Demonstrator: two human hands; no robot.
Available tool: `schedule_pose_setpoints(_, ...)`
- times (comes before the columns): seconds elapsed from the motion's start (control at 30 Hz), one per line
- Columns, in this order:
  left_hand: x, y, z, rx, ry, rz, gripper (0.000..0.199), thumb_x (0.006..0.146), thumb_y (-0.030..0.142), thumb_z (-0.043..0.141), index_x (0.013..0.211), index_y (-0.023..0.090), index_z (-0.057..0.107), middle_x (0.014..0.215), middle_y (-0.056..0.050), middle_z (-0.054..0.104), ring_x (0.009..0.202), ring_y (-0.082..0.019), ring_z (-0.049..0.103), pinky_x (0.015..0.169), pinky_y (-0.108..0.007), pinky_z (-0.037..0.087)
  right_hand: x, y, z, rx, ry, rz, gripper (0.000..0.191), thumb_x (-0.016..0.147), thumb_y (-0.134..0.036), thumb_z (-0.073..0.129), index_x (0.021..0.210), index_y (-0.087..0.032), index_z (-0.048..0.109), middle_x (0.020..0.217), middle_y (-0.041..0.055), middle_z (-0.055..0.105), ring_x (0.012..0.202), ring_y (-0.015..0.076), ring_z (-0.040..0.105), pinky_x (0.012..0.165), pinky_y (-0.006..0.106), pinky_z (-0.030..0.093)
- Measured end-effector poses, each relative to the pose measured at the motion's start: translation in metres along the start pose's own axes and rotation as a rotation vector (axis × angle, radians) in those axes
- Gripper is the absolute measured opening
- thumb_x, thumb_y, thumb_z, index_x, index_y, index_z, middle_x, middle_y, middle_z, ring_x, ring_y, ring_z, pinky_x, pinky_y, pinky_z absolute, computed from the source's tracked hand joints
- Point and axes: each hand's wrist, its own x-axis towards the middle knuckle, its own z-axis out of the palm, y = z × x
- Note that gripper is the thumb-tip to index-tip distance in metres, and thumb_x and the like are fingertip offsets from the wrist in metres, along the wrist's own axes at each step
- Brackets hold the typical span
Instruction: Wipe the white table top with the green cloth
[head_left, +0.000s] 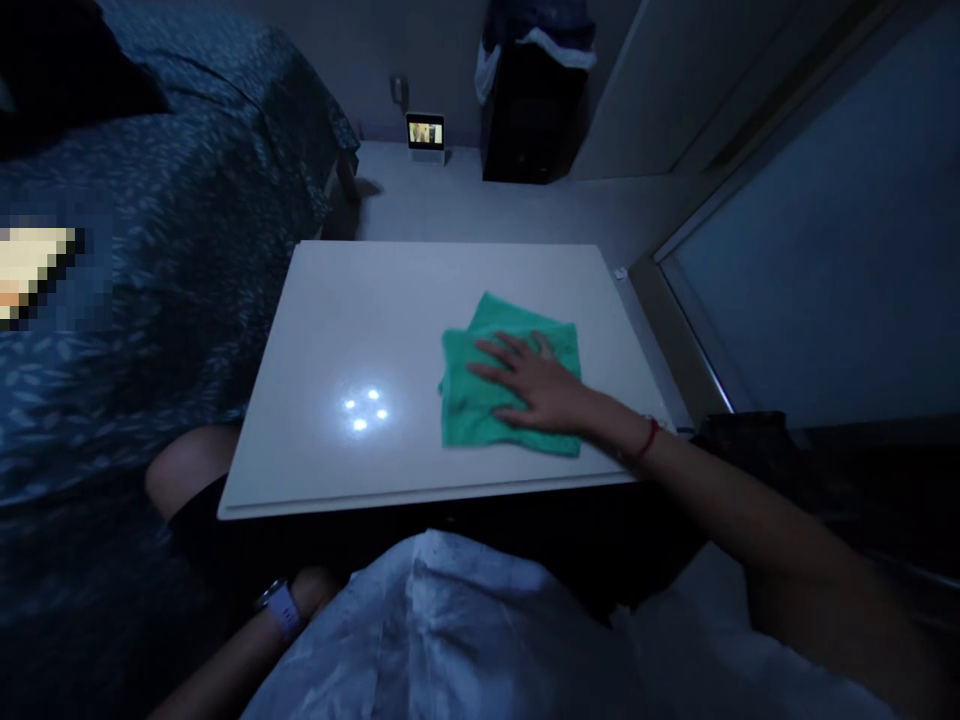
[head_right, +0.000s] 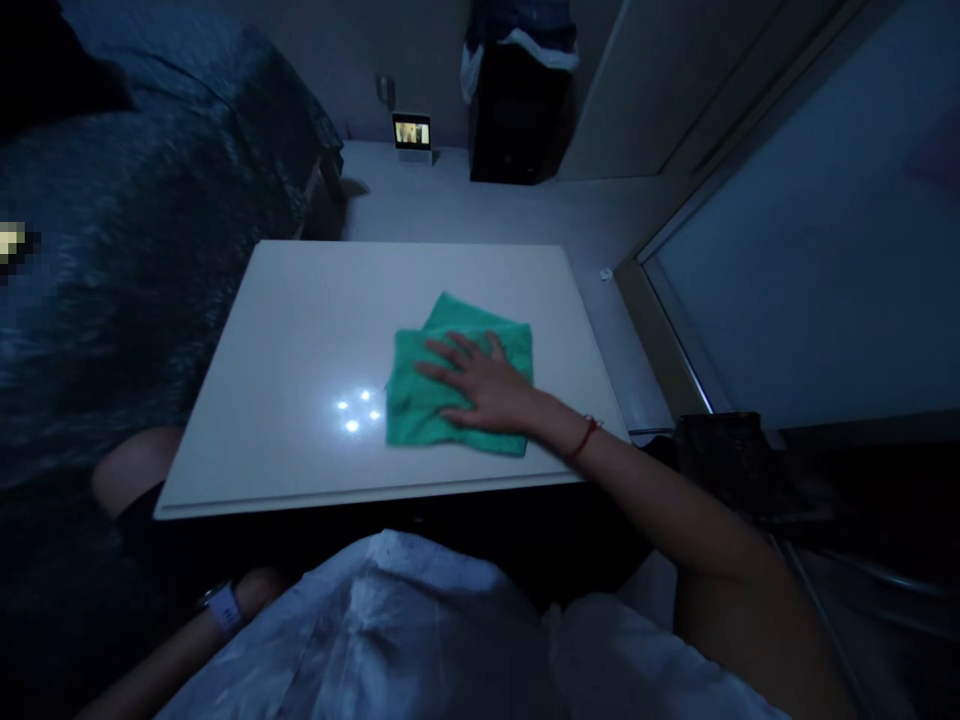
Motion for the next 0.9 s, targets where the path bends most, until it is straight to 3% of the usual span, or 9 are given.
schedule_pose_setpoints(0.07,0.008,-0.01,0.011,-0.073,0.052,0.003,0.033,0.088,0.011,0.044,0.057,0.01,0.037,0.11,-0.017,0.067,0.108,-0.028,0.064,0.092,-0.031,0.044,0.01,0.04,-0.008,-0.047,0.037,0.215,0.072,0.093,-0.059,0.048,0.156,-0.031,0.031,0.165,0.0101,0.022,0.149,0.043,0.019,0.109,0.077,0.014)
schedule_pose_setpoints(0.1,0.012,-0.014,0.015,-0.092,0.073,-0.003,0.034,0.086,0.011,0.046,0.054,0.011,0.034,0.106,-0.016,0.069,0.106,-0.029,0.065,0.091,-0.032,0.045,0.015,0.061,-0.012,-0.063,0.052,0.317,0.07,0.094,-0.057,0.046,0.157,-0.03,0.03,0.166,0.0104,0.022,0.149,0.0426,0.019,0.109,0.077,0.015)
schedule_pose_setpoints(0.27,0.031,-0.018,0.027,-0.115,0.089,-0.045,0.019,0.081,0.008,0.052,0.063,0.009,0.06,0.101,-0.016,0.069,0.102,-0.026,0.065,0.089,-0.033,0.047,0.03,0.154,-0.028,-0.037,0.175,0.706,0.068,0.096,-0.053,0.043,0.157,-0.026,0.03,0.164,0.0134,0.024,0.148,0.0411,0.02,0.107,0.075,0.024)
schedule_pose_setpoints(0.4,0.035,-0.016,0.03,-0.108,0.069,-0.054,0.013,0.075,0.006,0.054,0.069,0.009,0.065,0.101,-0.015,0.069,0.1,-0.026,0.064,0.088,-0.034,0.047,0.031,0.183,-0.032,0.007,0.241,0.848,0.072,0.097,-0.052,0.04,0.158,-0.016,0.027,0.163,0.0195,0.021,0.147,0.0412,0.023,0.108,0.066,0.034)
schedule_pose_setpoints(0.5,0.034,-0.02,0.03,-0.107,0.089,-0.023,0.018,0.075,0.01,0.051,0.058,0.01,0.055,0.098,-0.014,0.07,0.097,-0.026,0.064,0.086,-0.032,0.046,0.029,0.172,-0.033,0.013,0.226,0.871,0.074,0.097,-0.052,0.041,0.159,-0.016,0.025,0.164,0.0203,0.018,0.146,0.0454,0.021,0.107,0.068,0.033)
schedule_pose_setpoints(0.6,0.035,-0.027,0.032,-0.102,0.087,0.014,0.031,0.08,0.018,0.045,0.051,0.011,0.036,0.088,-0.014,0.069,0.087,-0.024,0.064,0.082,-0.031,0.046,0.02,0.141,-0.029,-0.041,0.18,0.841,0.075,0.096,-0.054,0.04,0.16,-0.017,0.024,0.165,0.0195,0.016,0.148,0.0475,0.016,0.109,0.072,0.026)
schedule_pose_setpoints(0.7,0.037,-0.031,0.034,-0.09,0.098,0.041,0.036,0.078,0.022,0.044,0.049,0.011,0.026,0.075,-0.012,0.065,0.081,-0.022,0.062,0.08,-0.029,0.046,0.001,0.095,-0.017,-0.099,0.132,0.729,0.076,0.094,-0.055,0.043,0.159,-0.02,0.024,0.166,0.0171,0.016,0.149,0.0467,0.014,0.109,0.076,0.019)
schedule_pose_setpoints(0.9,0.033,-0.028,0.032,-0.125,0.142,0.006,0.024,0.07,0.013,0.048,0.053,0.01,0.032,0.079,-0.009,0.066,0.08,-0.019,0.06,0.08,-0.027,0.046,-0.046,-0.017,0.016,-0.09,0.101,0.335,0.083,0.086,-0.061,0.053,0.157,-0.026,0.029,0.166,0.0147,0.017,0.15,0.046,0.011,0.109,0.078,0.013)
